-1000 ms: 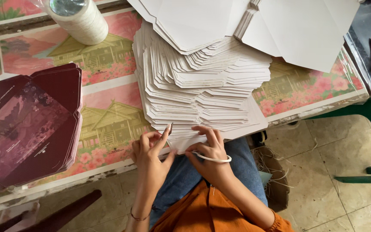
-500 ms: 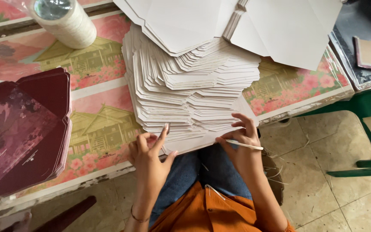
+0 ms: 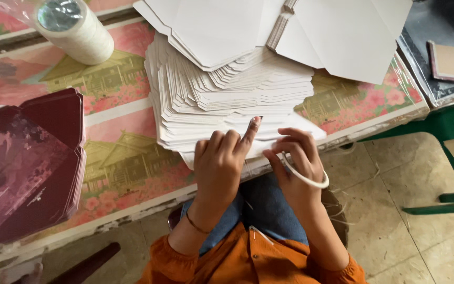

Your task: The person applies glue to the edge of a white paper sheet using a white glue stick. They then place the glued sheet onto a stack of similar sheets on the table. This process is repeated for multiple sheets.

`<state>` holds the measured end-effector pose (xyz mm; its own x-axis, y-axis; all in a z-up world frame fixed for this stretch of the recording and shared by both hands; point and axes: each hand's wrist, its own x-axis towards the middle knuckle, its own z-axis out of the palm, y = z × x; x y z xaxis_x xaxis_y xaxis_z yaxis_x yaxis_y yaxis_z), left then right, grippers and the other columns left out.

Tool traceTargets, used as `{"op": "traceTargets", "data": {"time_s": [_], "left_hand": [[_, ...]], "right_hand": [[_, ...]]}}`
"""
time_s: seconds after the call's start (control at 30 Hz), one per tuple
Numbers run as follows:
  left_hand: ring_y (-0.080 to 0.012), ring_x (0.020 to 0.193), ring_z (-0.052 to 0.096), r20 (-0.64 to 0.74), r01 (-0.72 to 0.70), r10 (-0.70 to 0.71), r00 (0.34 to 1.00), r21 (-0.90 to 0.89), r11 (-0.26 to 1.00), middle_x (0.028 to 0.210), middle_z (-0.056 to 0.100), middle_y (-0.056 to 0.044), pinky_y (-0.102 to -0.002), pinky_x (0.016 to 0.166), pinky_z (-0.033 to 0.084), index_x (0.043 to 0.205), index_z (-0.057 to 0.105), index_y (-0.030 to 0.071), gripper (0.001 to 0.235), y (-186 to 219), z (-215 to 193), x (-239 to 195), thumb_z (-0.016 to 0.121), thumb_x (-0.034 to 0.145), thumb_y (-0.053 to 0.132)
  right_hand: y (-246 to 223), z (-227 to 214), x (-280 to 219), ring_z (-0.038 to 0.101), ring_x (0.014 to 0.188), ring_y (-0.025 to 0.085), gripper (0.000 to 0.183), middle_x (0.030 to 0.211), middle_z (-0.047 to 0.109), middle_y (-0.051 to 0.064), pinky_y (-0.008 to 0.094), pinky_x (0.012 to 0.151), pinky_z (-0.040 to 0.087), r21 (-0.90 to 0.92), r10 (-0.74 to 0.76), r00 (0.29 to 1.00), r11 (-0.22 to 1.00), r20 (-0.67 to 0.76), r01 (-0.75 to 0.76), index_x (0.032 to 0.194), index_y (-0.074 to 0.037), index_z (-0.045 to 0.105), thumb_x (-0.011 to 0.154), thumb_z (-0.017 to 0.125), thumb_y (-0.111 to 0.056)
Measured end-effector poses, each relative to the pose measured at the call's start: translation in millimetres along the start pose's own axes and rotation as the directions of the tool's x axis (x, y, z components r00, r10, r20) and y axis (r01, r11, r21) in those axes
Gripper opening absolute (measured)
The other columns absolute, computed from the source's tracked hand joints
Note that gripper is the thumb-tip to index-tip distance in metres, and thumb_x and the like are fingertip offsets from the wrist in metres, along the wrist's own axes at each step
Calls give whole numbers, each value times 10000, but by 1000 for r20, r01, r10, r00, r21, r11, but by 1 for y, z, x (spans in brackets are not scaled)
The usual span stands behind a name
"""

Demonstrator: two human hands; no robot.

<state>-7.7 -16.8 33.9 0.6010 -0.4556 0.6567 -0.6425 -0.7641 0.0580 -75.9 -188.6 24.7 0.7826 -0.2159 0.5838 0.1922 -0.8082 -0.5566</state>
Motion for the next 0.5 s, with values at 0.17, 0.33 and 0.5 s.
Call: {"op": "traceTargets", "data": {"time_s": [0.17,0.33,0.5], "left_hand": [[-209,813,506,-48,40,-36,998,82,996,927,507,8,-379,739,362,1453,713,294,435,-2,10,-24,625,1088,75],[-265,1038,561,155,83,-78,985,-25,996,1131,584,-7,-428,795,396,1208,788,282,283,11,27,-98,660,985,163],[-265,1155,585,184,72,-56,981,-85,994,1260,641,5,-408,835,425,1234,765,266,245,23,47,-109,635,1037,202]], "right_hand": [[19,19,-16,797,1041,335,103,1243,739,82,456,860,639,11,-18,997,1000,76,18,960,-145,749,934,848,-152],[21,29,-33,801,986,375,72,1259,728,116,483,865,652,121,57,979,989,195,-81,924,-92,747,899,814,-90],[18,33,-41,799,942,335,130,1254,719,117,406,810,656,122,-12,988,993,152,-6,787,-53,733,868,831,-82]]}}
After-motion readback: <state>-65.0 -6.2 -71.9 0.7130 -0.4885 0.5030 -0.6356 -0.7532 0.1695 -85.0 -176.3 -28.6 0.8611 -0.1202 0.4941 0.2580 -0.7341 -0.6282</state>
